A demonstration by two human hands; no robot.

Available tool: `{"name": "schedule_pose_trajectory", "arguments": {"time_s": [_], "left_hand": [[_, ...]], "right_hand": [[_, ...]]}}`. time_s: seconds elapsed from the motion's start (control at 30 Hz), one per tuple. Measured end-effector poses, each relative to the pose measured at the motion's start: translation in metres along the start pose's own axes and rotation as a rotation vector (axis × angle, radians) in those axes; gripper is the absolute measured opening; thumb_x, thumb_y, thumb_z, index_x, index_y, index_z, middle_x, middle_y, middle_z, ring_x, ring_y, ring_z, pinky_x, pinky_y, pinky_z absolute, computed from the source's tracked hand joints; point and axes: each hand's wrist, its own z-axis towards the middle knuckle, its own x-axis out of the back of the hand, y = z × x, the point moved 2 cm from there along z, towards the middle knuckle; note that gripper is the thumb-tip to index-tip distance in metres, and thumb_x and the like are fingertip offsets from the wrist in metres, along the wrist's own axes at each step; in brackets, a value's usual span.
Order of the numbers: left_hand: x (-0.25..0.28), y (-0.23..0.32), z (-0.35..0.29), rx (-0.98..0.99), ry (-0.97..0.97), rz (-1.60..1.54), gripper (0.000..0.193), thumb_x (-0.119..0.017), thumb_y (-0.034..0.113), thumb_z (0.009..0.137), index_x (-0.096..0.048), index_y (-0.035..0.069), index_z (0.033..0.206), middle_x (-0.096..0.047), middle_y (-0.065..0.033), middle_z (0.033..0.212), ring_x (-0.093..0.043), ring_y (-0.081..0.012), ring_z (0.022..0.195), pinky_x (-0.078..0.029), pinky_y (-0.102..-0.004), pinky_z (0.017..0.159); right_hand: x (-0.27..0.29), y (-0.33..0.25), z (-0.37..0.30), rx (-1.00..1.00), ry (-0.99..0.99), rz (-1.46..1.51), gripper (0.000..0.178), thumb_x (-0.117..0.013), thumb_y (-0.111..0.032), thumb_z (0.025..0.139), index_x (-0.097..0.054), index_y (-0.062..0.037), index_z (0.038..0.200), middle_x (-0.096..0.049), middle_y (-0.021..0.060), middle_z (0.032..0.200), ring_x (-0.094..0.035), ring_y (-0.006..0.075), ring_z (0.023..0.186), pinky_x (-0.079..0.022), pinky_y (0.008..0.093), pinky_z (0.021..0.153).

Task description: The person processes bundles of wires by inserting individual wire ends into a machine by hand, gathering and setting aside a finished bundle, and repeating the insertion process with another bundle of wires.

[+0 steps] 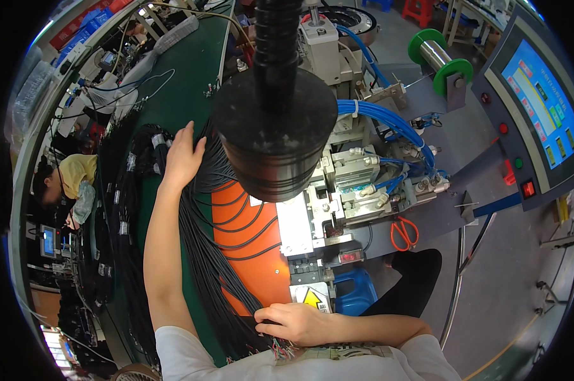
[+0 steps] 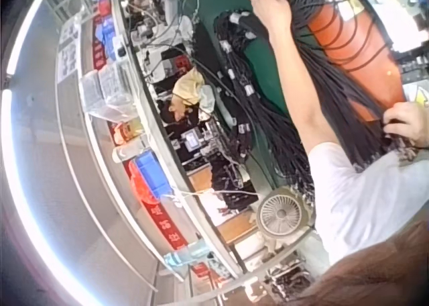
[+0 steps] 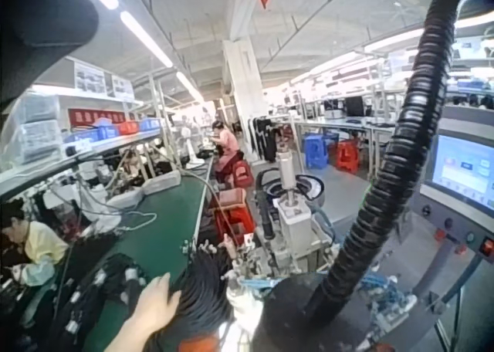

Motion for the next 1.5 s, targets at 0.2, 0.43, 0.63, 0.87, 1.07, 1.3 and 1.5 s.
{"name": "schedule_pose_trajectory", "arguments": {"time_s": [0.2, 0.43, 0.63, 0.87, 1.07, 1.3, 1.5], "left_hand": [[0.112, 0.093, -0.103, -0.504, -0.715, -0.894, 0.048, -0.078, 0.03, 0.077, -0.064, 0.002, 0.113, -0.067, -0.0108, 0.105, -0.063, -0.0266, 0.099, -0.045, -0.0379, 0.091], [0.083, 0.15, -0.195, -0.56, -0.533, -0.611, 0.04, -0.062, 0.009, 0.079, -0.052, -0.005, 0.116, -0.059, -0.012, 0.091, -0.06, -0.0249, 0.084, -0.047, -0.0375, 0.076], [0.069, 0.164, -0.186, -0.564, -0.321, -0.564, 0.032, -0.066, 0.009, 0.073, -0.058, -0.005, 0.101, -0.059, -0.0082, 0.073, -0.059, -0.019, 0.06, -0.042, -0.0314, 0.053], [0.065, 0.184, -0.171, -0.255, -0.394, -0.736, 0.023, -0.072, 0.007, 0.072, -0.064, 0.001, 0.093, -0.063, -0.0084, 0.073, -0.061, -0.0243, 0.061, -0.044, -0.0329, 0.055], [0.059, 0.183, -0.169, -0.333, -0.304, -0.772, 0.026, -0.071, 0.008, 0.069, -0.063, 0.0, 0.092, -0.066, -0.0093, 0.08, -0.062, -0.0231, 0.065, -0.044, -0.0332, 0.058], [0.055, 0.189, -0.175, -0.399, -0.327, -0.69, 0.03, -0.073, 0.015, 0.069, -0.06, 0.0, 0.092, -0.058, -0.0081, 0.069, -0.054, -0.0239, 0.053, -0.038, -0.0338, 0.05], [0.056, 0.189, -0.171, -0.349, -0.324, -0.768, 0.025, -0.072, 0.011, 0.068, -0.057, 0.002, 0.086, -0.053, -0.0076, 0.066, -0.054, -0.0246, 0.053, -0.039, -0.0341, 0.05]], "right_hand": [[0.014, -0.001, -0.008, -0.105, 0.205, 0.116, 0.035, -0.066, -0.002, 0.072, -0.062, 0.0003, 0.107, -0.057, 0.0141, 0.109, -0.063, 0.0281, 0.094, -0.052, 0.0332, 0.076], [0.041, -0.01, -0.02, -0.201, 0.348, -0.048, 0.047, -0.075, -0.018, 0.076, -0.059, 0.0026, 0.116, -0.055, 0.0164, 0.113, -0.061, 0.0308, 0.098, -0.051, 0.035, 0.082], [0.059, 0.004, -0.036, -0.738, 0.559, 0.555, 0.052, -0.057, 0.009, 0.087, -0.04, 0.0023, 0.136, -0.058, 0.0146, 0.113, -0.065, 0.0159, 0.091, -0.053, 0.0262, 0.076], [0.062, 0.023, -0.044, -0.726, 0.681, 0.677, 0.019, -0.056, -0.004, 0.095, -0.057, 0.0011, 0.113, -0.063, 0.0084, 0.09, -0.059, 0.0053, 0.068, -0.047, 0.0183, 0.056], [0.068, 0.025, -0.044, -0.741, 0.712, 0.676, 0.012, -0.058, 0.001, 0.092, -0.061, 0.0029, 0.103, -0.058, 0.006, 0.083, -0.056, 0.0063, 0.063, -0.04, 0.0165, 0.052], [0.063, 0.013, -0.037, -0.723, 0.642, 0.722, 0.025, -0.061, 0.002, 0.088, -0.055, 0.0009, 0.113, -0.059, 0.0054, 0.096, -0.06, 0.0089, 0.081, -0.05, 0.0237, 0.069], [0.07, 0.01, -0.032, -0.406, 0.54, -0.034, 0.025, -0.059, 0.0, 0.088, -0.061, 0.0065, 0.112, -0.059, 0.0135, 0.097, -0.063, 0.0171, 0.077, -0.052, 0.0277, 0.064]]}}
